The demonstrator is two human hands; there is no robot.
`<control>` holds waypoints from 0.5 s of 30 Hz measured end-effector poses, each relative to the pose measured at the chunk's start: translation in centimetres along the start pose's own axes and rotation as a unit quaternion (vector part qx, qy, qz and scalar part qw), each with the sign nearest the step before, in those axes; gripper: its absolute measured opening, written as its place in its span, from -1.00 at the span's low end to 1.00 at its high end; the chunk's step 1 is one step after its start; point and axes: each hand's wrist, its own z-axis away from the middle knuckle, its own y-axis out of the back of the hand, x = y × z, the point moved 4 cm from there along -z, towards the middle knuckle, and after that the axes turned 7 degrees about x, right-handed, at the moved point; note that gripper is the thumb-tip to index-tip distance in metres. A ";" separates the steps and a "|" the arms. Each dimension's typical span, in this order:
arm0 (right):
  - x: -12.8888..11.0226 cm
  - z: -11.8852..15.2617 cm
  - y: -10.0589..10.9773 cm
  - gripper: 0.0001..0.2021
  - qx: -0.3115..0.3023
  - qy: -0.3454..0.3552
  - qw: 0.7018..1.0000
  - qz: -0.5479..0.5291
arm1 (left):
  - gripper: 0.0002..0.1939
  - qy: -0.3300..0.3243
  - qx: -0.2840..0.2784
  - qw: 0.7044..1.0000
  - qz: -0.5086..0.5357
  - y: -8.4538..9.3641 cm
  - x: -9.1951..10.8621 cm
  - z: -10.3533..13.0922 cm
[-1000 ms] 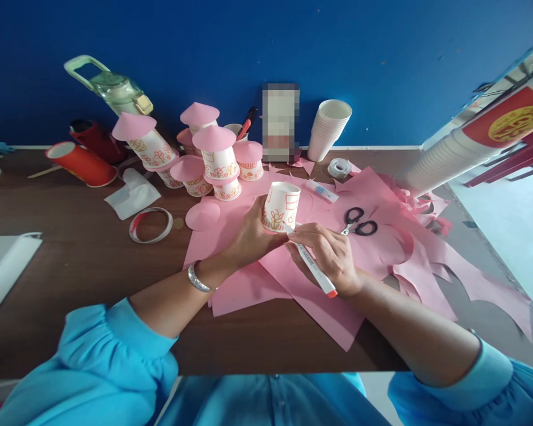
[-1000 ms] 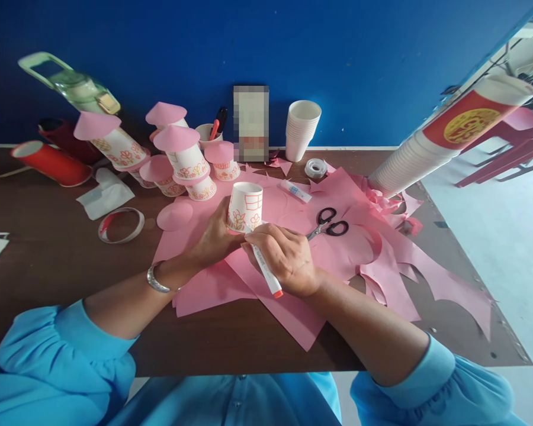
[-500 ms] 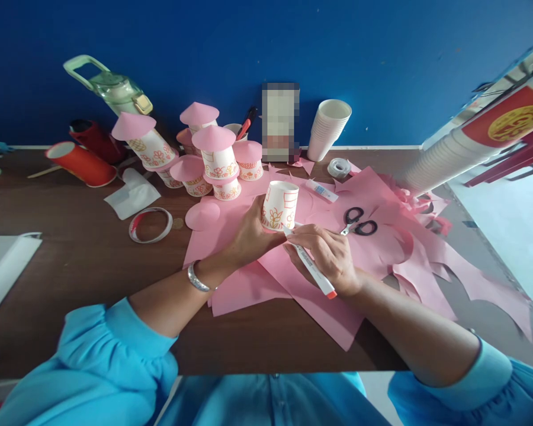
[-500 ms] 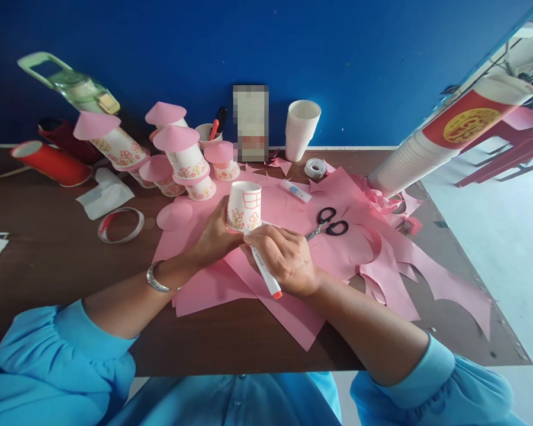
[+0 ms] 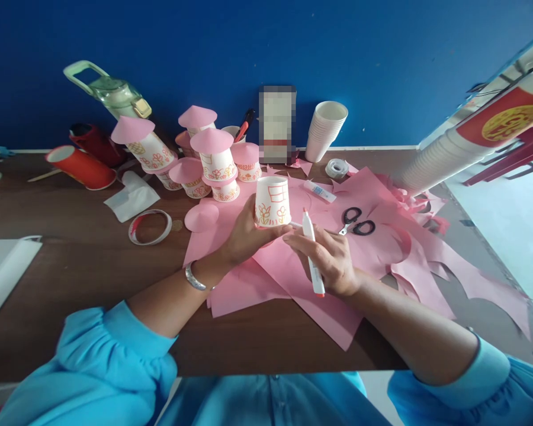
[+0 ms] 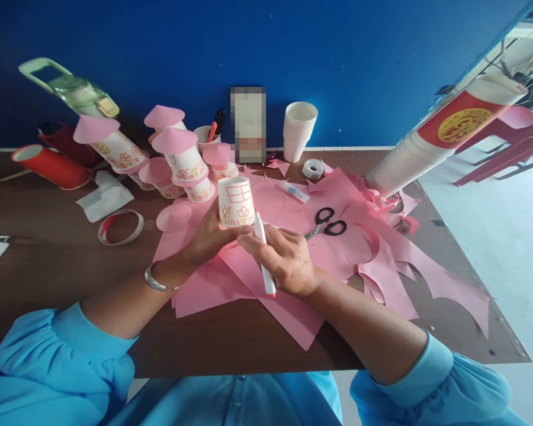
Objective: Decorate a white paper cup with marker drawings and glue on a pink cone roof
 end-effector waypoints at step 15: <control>0.8 -0.1 0.0 -0.65 0.006 -0.083 0.996 0.018 | -0.27 0.069 -0.019 0.994 0.079 0.3 0.0 0.1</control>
